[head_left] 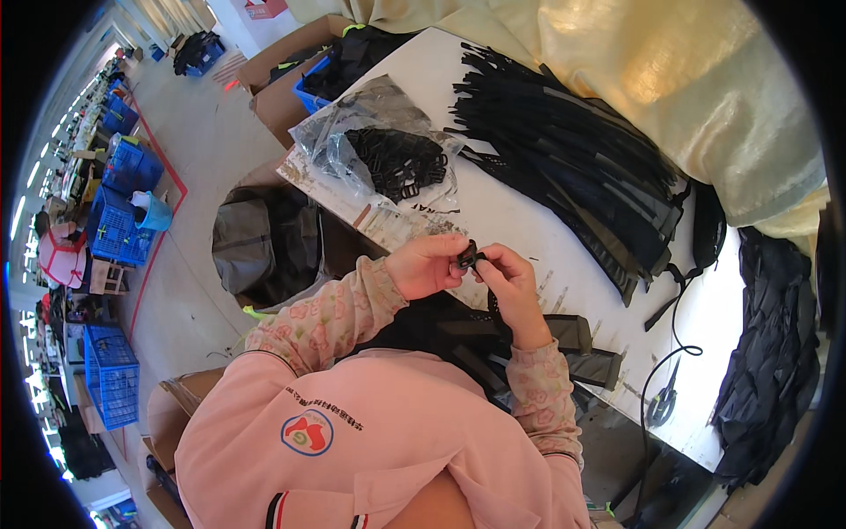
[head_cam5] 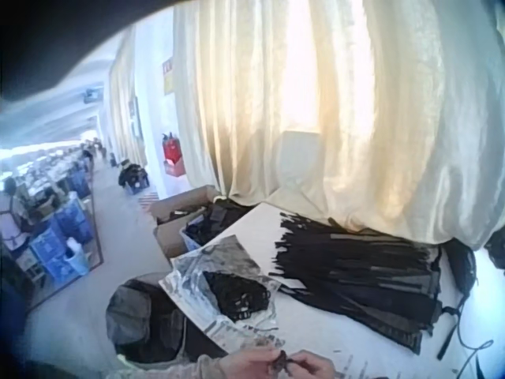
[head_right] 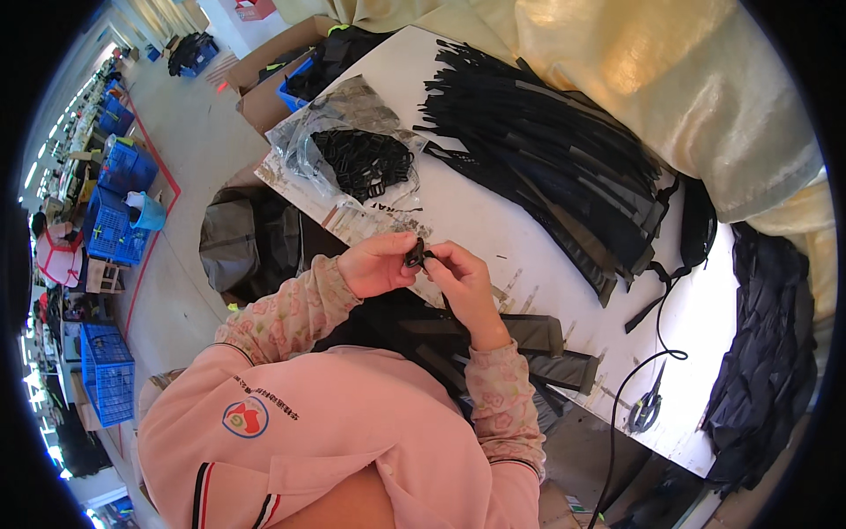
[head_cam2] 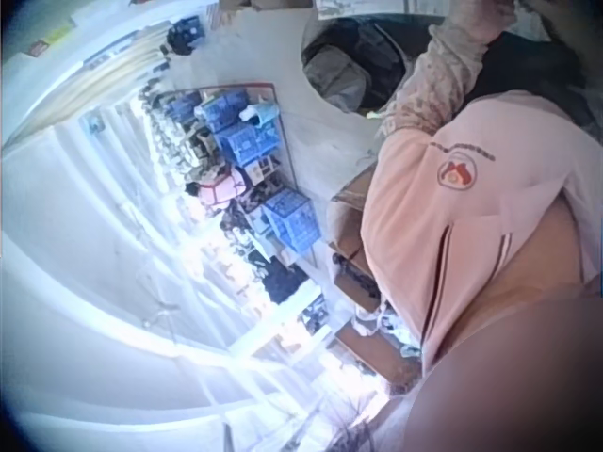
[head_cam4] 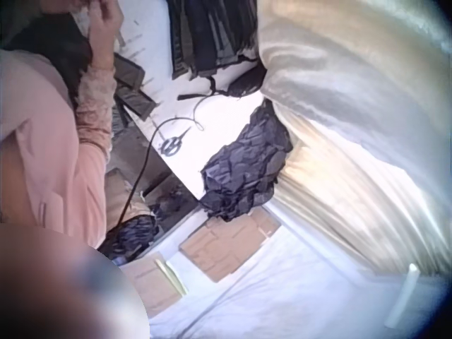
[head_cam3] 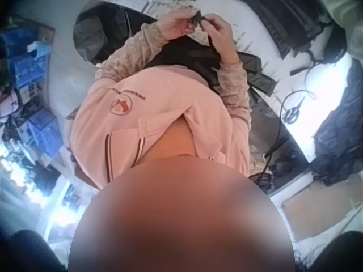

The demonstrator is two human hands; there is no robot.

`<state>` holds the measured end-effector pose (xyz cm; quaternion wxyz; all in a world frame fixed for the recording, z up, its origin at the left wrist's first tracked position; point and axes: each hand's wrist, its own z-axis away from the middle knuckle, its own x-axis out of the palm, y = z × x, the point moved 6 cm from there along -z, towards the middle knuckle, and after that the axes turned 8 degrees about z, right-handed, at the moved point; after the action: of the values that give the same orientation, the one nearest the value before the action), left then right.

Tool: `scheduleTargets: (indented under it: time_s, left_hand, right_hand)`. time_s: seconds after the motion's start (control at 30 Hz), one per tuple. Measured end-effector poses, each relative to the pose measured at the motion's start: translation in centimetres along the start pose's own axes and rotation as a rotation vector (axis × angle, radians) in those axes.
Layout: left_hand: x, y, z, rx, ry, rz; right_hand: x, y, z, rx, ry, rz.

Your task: The recorder is manually assembling black mesh straps with plastic buckles.

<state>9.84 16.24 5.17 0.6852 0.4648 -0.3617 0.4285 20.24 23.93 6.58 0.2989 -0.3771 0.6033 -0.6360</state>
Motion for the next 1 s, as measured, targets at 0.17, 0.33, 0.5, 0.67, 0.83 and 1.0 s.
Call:
scheduleTargets:
  time_s: [0.17,0.33,0.5,0.67,0.83,1.0]
  left_hand:
    - [0.3,-0.2,0.0,0.017,0.039,0.014]
    - [0.3,-0.4,-0.2,0.021,0.022,0.005]
    - [-0.8,-0.7,-0.3,0.039,0.039,-0.033]
    - [-0.8,-1.3,-0.1,-0.019,0.006,-0.006]
    - [-0.3,-1.6,0.0,-0.036,-0.039,-0.003]
    - [-0.8,-1.4,0.0,0.038,0.073,-0.046]
  right_hand:
    - [0.2,-0.4,0.2,0.035,-0.032,-0.078]
    - [0.6,-0.8,0.5,0.017,-0.061,-0.016]
    - [0.4,-2.1,0.6,-0.133,-0.001,0.264]
    - [0.6,-4.1,1.0,-0.218,0.086,0.46]
    - [0.9,-4.7,1.2,-0.22,0.165,0.495]
    - [0.7,-4.7,1.2,-0.266,0.113,0.648]
